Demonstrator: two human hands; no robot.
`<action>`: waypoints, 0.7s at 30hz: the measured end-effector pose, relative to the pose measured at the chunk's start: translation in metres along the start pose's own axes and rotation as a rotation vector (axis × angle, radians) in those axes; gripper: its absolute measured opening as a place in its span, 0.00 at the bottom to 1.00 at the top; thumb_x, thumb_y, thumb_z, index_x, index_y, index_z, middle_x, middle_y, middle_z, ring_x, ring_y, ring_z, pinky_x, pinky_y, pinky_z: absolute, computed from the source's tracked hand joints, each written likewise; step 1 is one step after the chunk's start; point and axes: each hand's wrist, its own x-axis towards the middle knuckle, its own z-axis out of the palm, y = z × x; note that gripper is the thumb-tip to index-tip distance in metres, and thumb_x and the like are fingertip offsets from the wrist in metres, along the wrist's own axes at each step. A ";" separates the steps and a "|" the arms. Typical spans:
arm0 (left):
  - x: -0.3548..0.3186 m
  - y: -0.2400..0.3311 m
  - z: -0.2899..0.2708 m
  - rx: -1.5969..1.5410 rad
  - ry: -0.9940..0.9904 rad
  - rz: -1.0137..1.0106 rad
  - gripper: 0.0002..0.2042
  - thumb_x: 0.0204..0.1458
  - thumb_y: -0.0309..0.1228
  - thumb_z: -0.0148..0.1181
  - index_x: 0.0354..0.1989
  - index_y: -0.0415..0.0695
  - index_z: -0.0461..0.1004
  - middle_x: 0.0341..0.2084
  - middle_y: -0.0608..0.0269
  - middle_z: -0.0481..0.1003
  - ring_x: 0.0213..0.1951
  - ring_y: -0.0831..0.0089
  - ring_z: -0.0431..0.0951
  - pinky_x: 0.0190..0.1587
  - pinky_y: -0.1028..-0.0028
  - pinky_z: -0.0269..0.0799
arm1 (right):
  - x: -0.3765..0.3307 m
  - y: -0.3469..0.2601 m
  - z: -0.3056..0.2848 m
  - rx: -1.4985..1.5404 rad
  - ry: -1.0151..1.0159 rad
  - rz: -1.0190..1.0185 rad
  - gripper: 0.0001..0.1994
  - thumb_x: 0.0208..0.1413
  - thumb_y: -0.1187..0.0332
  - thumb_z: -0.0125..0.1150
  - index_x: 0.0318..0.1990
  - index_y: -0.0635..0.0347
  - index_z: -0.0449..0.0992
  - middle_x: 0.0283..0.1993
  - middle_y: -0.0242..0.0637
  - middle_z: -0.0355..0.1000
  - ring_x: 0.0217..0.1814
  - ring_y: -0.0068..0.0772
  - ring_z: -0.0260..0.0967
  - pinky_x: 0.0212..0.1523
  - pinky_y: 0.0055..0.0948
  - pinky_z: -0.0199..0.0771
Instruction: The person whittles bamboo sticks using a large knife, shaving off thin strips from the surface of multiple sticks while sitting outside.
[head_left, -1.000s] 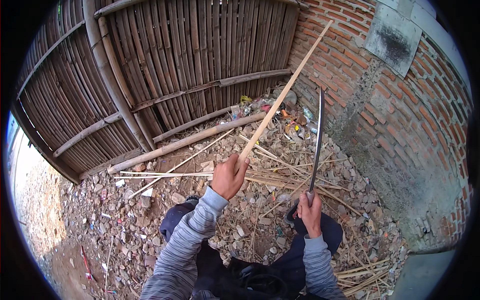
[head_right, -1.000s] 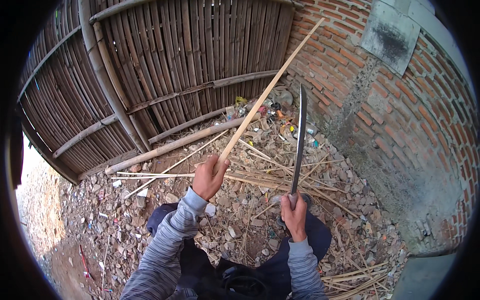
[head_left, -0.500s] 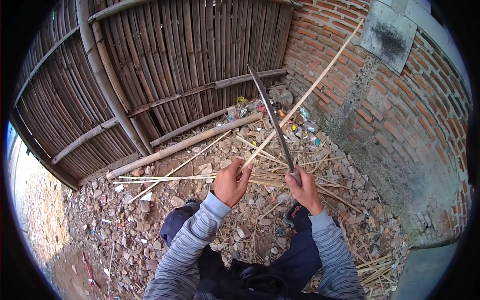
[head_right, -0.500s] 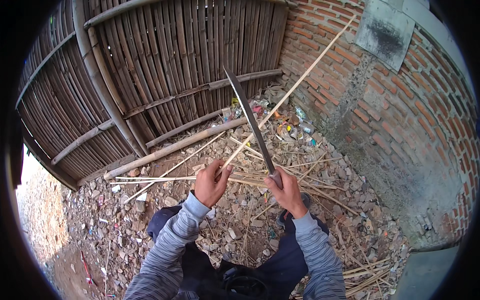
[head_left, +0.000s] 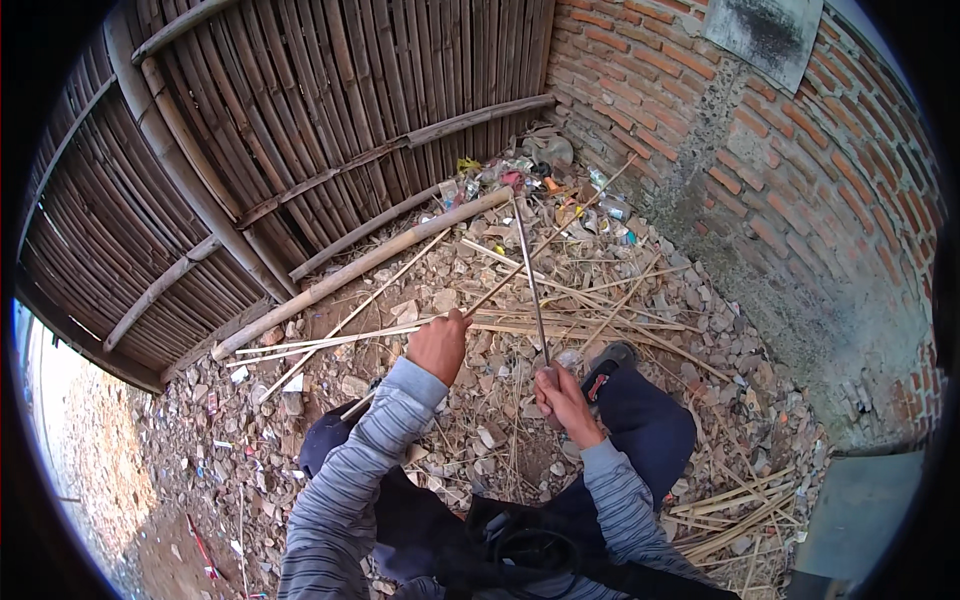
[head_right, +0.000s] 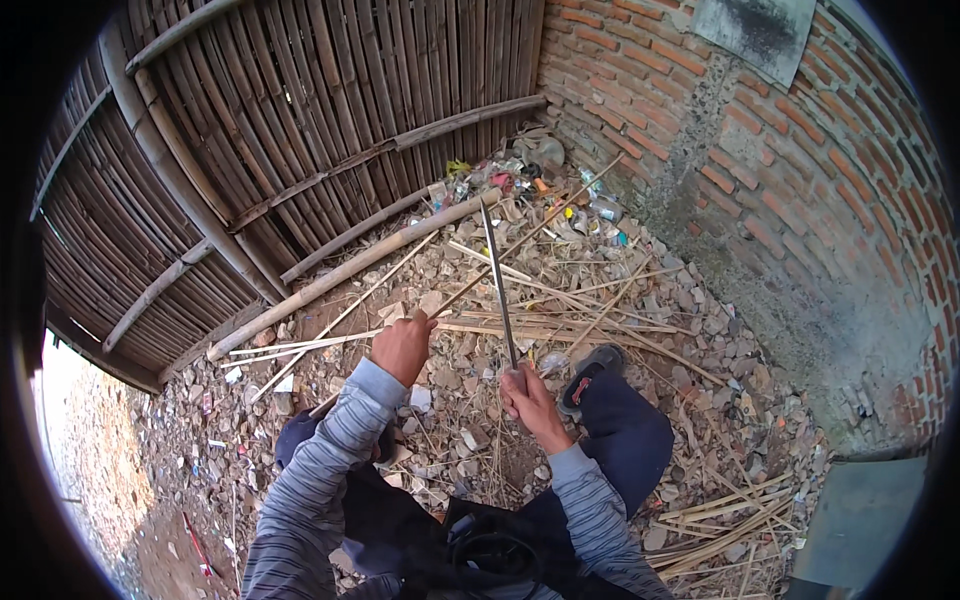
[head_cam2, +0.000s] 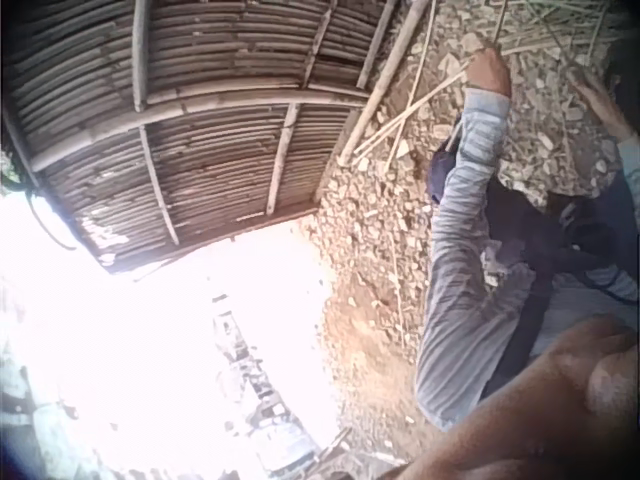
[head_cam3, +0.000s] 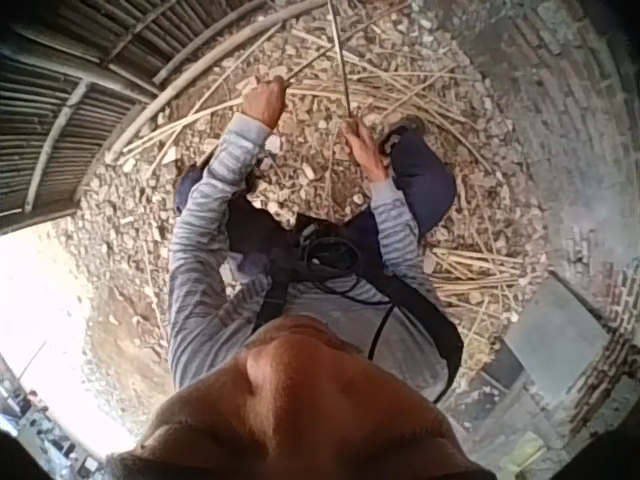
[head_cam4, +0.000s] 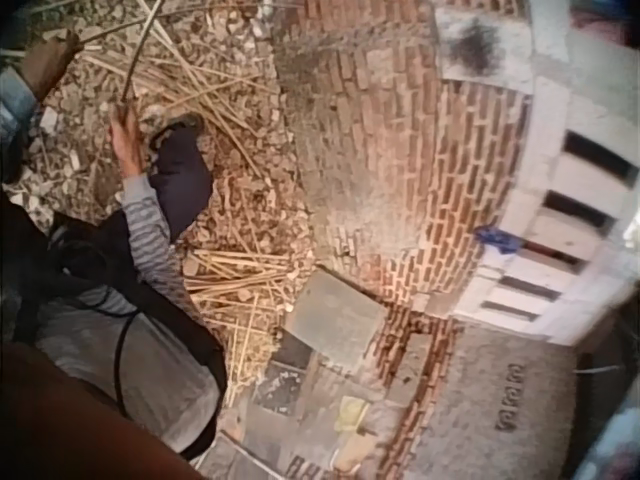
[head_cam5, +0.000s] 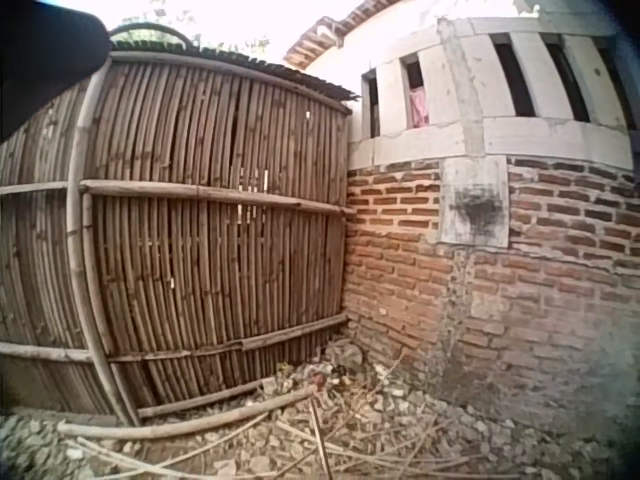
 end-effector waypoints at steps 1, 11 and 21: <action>0.001 -0.002 -0.001 0.058 -0.033 0.014 0.14 0.66 0.38 0.54 0.35 0.41 0.77 0.25 0.48 0.82 0.27 0.53 0.85 0.26 0.56 0.80 | -0.002 0.005 -0.003 0.010 0.013 0.064 0.15 0.72 0.58 0.57 0.47 0.63 0.68 0.26 0.26 0.61 0.20 0.16 0.56 0.21 0.22 0.58; -0.034 0.018 0.013 0.288 -0.117 0.097 0.08 0.59 0.31 0.57 0.30 0.47 0.81 0.28 0.59 0.83 0.31 0.62 0.86 0.29 0.63 0.81 | 0.007 0.070 0.019 -0.302 0.212 0.060 0.16 0.63 0.60 0.67 0.32 0.62 0.72 0.17 0.25 0.63 0.13 0.17 0.58 0.13 0.25 0.56; -0.041 0.040 0.021 0.314 -0.162 0.092 0.06 0.57 0.30 0.60 0.30 0.48 0.82 0.27 0.62 0.82 0.30 0.65 0.86 0.28 0.65 0.79 | 0.035 0.092 0.017 -0.680 0.169 -0.072 0.22 0.55 0.61 0.69 0.44 0.76 0.79 0.29 0.52 0.78 0.33 0.35 0.79 0.38 0.37 0.75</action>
